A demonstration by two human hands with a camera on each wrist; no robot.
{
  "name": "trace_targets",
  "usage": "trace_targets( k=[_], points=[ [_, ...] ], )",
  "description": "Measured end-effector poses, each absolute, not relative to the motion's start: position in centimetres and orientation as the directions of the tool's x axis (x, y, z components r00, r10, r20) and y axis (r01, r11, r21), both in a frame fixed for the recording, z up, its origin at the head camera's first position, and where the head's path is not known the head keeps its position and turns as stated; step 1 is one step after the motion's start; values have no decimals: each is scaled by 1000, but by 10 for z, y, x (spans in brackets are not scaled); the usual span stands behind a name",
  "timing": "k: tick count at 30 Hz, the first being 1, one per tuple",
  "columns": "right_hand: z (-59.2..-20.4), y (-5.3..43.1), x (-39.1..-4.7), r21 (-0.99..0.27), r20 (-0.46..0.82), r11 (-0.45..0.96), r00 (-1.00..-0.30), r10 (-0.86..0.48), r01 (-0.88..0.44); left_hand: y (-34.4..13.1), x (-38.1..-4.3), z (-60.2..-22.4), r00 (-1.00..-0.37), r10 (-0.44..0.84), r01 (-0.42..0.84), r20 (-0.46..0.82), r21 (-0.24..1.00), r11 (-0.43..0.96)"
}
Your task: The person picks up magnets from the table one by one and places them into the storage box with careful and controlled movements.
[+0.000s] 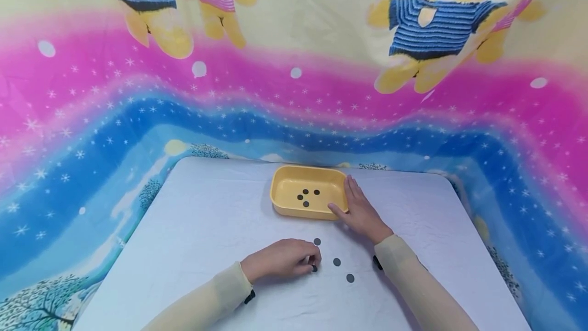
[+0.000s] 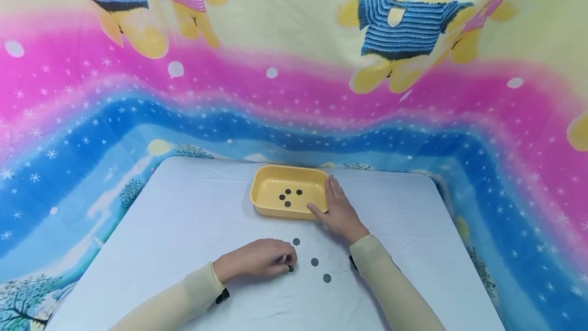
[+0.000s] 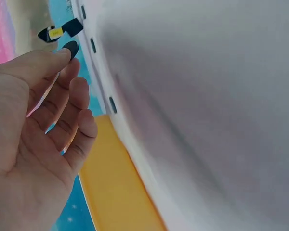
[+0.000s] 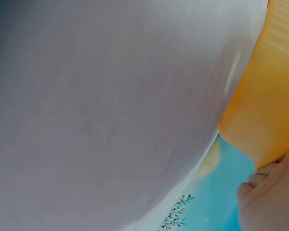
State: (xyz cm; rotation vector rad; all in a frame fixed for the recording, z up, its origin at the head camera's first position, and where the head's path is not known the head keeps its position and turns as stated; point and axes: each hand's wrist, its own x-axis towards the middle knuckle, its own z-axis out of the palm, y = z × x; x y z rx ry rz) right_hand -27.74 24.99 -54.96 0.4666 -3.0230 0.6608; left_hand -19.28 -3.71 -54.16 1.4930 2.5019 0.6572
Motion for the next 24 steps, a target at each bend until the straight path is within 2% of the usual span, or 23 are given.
trace_targets(
  k=[10,16,24],
  points=[
    [-549,250,-277,-412,72,864,-956,-285,-289,-40,-211,-532,-604,789,732,112,469,494],
    [-549,250,-277,-407,82,864,-954,-288,-296,-41,-220,-527,-650,742,712,162,470,521],
    [-549,248,-277,-410,81,868,-959,-272,-281,-36,-234,-518,-755,610,637,242,493,592]
  ],
)
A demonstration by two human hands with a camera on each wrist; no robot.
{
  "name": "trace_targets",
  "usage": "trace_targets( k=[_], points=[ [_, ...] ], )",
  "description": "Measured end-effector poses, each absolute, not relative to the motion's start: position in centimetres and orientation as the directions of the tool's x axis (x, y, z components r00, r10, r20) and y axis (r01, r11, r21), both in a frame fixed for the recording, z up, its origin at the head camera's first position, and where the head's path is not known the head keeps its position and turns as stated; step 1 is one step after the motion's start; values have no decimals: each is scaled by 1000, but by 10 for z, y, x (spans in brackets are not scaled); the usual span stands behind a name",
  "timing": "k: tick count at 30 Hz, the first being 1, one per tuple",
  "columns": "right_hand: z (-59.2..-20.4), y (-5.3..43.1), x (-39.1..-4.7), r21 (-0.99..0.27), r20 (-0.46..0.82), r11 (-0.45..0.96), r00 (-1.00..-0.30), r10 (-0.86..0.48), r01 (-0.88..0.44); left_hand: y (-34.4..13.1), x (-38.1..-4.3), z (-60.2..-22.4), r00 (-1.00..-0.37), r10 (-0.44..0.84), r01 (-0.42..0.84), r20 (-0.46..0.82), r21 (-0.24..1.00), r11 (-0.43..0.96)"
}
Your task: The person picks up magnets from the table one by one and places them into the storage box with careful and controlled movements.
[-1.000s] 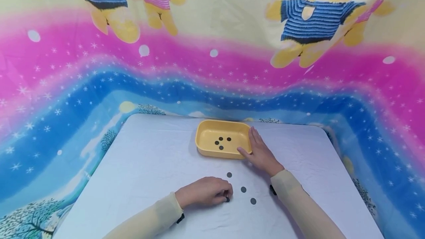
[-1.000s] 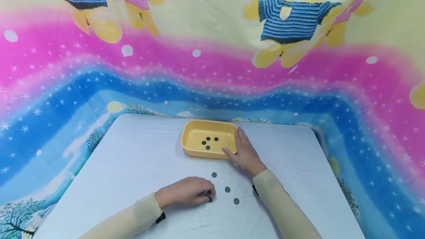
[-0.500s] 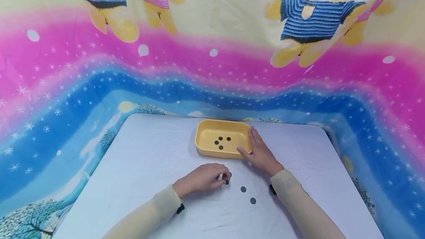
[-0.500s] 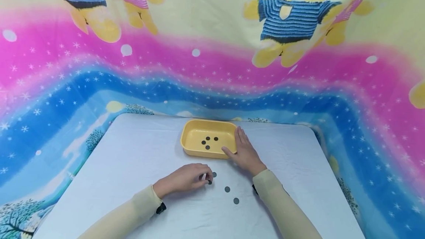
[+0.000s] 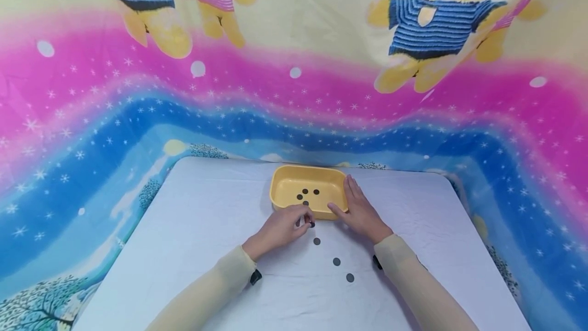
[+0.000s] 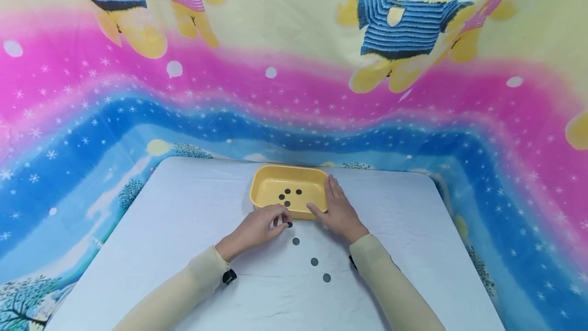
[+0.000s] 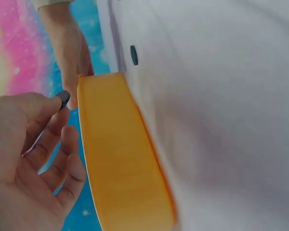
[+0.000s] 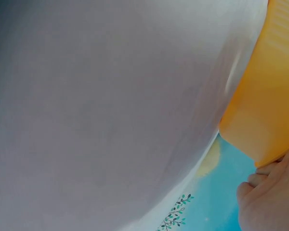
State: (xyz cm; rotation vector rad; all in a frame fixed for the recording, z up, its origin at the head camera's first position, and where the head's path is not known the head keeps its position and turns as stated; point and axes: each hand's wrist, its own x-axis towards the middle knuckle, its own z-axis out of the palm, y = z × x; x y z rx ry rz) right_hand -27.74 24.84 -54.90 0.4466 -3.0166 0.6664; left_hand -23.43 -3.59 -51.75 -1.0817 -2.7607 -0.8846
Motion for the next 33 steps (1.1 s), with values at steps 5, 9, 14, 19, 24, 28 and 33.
trace_targets(
  k=[5,9,14,19,24,28,33],
  points=[
    [-548,249,-278,-409,80,867,-958,-276,-284,-32,-246,-513,-798,540,588,268,541,601],
    [-548,249,-279,-405,72,869,-958,-277,-282,-29,-257,-511,-808,525,573,266,564,595],
    [-546,249,-278,-409,85,865,-956,-280,-290,-25,-269,-509,-826,510,538,241,608,583],
    [-548,250,-279,-408,80,865,-955,-285,-292,-18,-278,-509,-855,478,486,200,630,606],
    [-547,249,-278,-410,76,865,-956,-282,-288,-10,-287,-511,-877,449,448,169,623,641],
    [-546,248,-277,-415,75,863,-957,-281,-286,-3,-294,-513,-879,449,442,159,622,647],
    [-547,248,-277,-422,79,859,-956,-283,-290,4,-305,-513,-879,458,432,132,628,647]
  ],
)
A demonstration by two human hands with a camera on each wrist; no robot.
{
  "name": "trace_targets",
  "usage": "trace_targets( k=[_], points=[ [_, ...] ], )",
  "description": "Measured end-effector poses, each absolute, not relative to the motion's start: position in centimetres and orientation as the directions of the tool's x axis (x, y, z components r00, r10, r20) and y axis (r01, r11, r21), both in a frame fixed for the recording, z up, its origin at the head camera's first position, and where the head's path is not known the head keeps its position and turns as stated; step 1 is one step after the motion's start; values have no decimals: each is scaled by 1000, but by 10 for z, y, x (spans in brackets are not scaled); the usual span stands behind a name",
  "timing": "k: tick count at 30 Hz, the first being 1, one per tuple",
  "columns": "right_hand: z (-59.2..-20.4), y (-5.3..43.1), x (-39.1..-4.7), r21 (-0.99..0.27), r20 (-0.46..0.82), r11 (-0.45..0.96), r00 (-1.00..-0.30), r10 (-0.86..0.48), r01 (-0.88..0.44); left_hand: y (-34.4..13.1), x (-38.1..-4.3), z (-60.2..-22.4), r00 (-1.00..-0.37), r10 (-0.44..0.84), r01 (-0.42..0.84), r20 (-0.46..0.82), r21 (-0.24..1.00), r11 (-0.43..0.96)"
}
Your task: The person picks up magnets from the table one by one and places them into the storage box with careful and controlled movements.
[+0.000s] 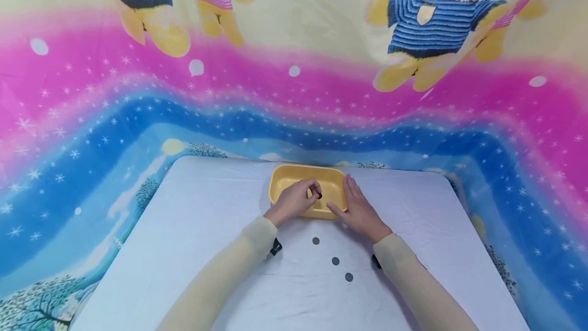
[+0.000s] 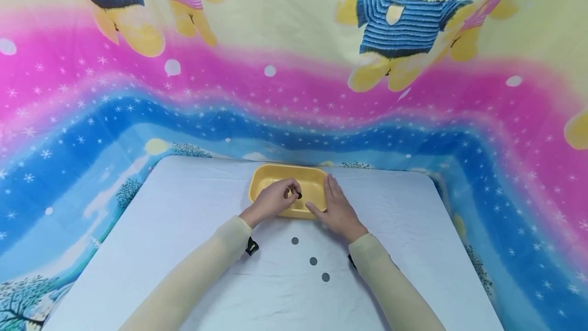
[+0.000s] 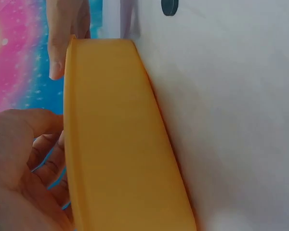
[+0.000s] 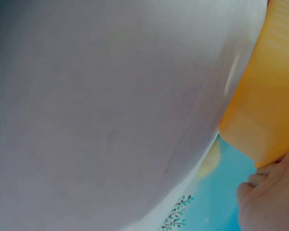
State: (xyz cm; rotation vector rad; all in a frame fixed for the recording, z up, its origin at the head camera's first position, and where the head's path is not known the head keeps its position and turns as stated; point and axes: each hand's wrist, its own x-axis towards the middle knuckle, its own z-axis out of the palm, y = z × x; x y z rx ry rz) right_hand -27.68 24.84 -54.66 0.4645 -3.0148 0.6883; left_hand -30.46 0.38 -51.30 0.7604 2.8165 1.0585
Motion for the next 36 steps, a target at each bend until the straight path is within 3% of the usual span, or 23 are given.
trace_targets(
  k=[23,36],
  points=[
    [-548,250,-276,-435,96,850,-954,-285,-298,29,-333,-524,-889,457,358,-27,581,731],
    [-547,248,-277,-421,85,859,-956,-282,-290,35,-341,-537,-886,461,366,-38,551,750]
  ],
)
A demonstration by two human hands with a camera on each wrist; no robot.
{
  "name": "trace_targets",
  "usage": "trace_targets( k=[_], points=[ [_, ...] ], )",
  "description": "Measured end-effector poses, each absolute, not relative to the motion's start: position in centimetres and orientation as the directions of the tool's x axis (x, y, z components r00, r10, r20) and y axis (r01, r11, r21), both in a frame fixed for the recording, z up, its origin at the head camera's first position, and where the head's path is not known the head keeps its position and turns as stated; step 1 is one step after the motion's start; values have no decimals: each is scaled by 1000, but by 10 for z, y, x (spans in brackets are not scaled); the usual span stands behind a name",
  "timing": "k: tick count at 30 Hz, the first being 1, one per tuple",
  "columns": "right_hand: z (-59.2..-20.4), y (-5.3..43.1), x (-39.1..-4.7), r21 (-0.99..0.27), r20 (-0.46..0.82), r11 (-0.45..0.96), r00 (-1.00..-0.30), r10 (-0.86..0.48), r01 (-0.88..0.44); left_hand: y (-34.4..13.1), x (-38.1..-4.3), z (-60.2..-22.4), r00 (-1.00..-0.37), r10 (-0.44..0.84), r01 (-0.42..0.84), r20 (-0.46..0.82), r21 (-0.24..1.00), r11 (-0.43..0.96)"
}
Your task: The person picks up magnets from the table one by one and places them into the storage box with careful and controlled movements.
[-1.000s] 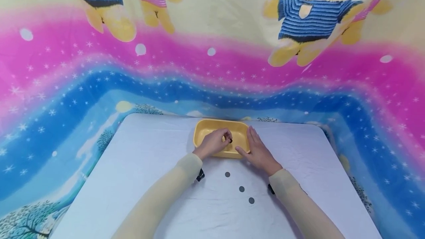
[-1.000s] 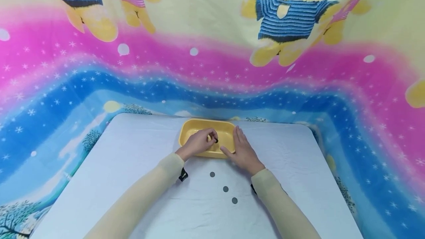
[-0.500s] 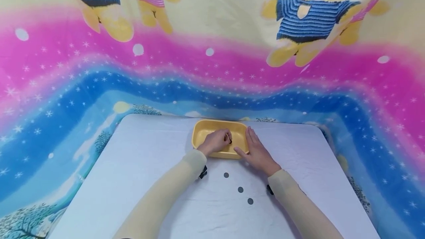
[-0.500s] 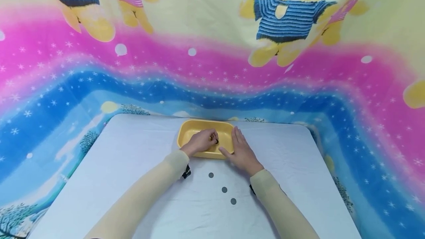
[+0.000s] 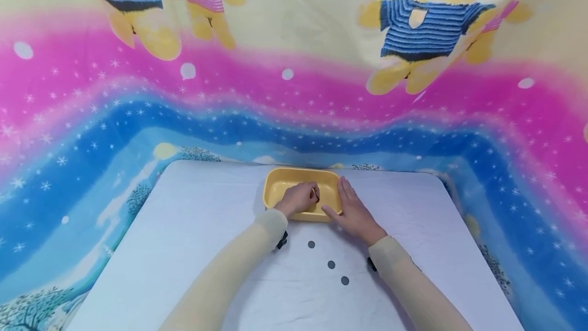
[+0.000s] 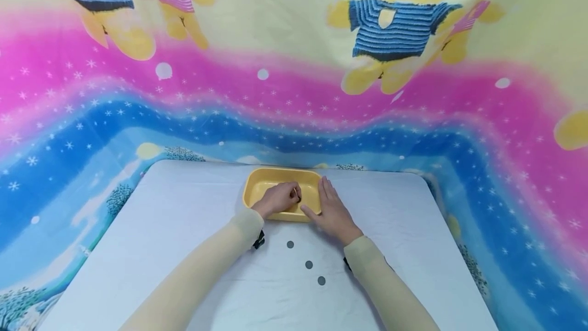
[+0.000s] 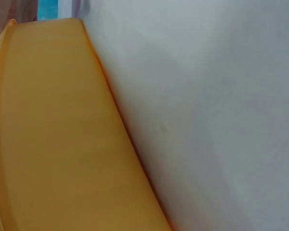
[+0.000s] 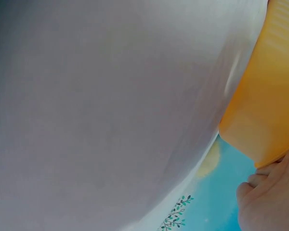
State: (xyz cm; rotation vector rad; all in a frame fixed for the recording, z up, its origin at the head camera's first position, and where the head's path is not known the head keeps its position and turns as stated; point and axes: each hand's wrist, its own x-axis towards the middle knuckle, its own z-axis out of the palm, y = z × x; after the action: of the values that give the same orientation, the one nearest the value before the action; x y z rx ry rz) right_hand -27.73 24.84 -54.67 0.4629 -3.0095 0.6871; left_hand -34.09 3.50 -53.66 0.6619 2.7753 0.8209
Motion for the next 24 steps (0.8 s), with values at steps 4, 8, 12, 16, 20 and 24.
trace_targets(
  k=[4,8,12,16,20,24],
  points=[
    [-545,248,-276,-424,88,858,-956,-279,-289,36,-343,-539,-882,469,383,-33,529,757],
    [-545,248,-275,-429,92,855,-956,-280,-292,37,-346,-541,-879,476,400,-33,493,773],
    [-545,248,-275,-419,102,858,-954,-282,-298,38,-347,-540,-877,480,417,-28,454,788],
    [-546,248,-276,-415,104,859,-954,-282,-300,40,-345,-538,-877,481,432,-14,419,799],
    [-546,248,-275,-422,103,856,-954,-283,-299,41,-345,-537,-877,480,439,-8,389,810],
    [-546,248,-275,-430,100,852,-954,-283,-298,42,-345,-537,-881,473,436,2,394,809]
  ],
)
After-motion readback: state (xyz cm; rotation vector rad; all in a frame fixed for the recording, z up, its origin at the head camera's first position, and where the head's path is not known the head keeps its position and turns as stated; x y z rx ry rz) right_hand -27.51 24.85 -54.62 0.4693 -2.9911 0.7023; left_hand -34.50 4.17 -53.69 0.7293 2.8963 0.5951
